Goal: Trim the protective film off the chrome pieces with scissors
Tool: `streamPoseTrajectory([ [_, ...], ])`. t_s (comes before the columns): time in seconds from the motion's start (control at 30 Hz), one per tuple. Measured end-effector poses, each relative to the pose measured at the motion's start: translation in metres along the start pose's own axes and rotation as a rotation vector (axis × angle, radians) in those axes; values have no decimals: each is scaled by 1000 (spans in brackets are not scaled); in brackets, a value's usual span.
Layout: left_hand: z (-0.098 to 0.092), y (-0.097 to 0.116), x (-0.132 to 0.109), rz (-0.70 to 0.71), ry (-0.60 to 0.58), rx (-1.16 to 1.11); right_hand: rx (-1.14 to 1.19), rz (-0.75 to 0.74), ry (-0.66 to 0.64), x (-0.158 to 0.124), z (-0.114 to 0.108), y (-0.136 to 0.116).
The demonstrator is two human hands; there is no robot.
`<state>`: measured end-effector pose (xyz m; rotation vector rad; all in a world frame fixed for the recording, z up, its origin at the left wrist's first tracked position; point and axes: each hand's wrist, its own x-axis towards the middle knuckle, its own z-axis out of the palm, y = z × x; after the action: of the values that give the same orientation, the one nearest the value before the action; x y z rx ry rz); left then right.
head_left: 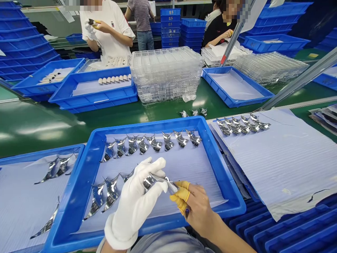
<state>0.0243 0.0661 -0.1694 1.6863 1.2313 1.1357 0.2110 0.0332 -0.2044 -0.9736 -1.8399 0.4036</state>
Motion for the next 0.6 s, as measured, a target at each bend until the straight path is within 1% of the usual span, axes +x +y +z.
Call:
streamPoseTrajectory([
  [0.1,1,3,2,47,32,5,-43,-26,-13,-2,1,3],
  [0.17,3,5,3,38,56,-11,-69,-28,-21,-1,0,3],
  [0.3,5,9,3,-70,172,-55,-47,-22,-17,1,-1,2],
  [0.37,5,9,2,-111,209,-71,-11,-4,-26,1,-1,1],
  [0.47,3,6,3,-140,186,-70,56,72,-84,2,0,-2],
  [0.53,-1,4,6,-211,135,-115,103,143,-121,3,0,-4],
  [0.6,-7,1,9,-310,103,-207,149,188,-121,5,-2,-2],
])
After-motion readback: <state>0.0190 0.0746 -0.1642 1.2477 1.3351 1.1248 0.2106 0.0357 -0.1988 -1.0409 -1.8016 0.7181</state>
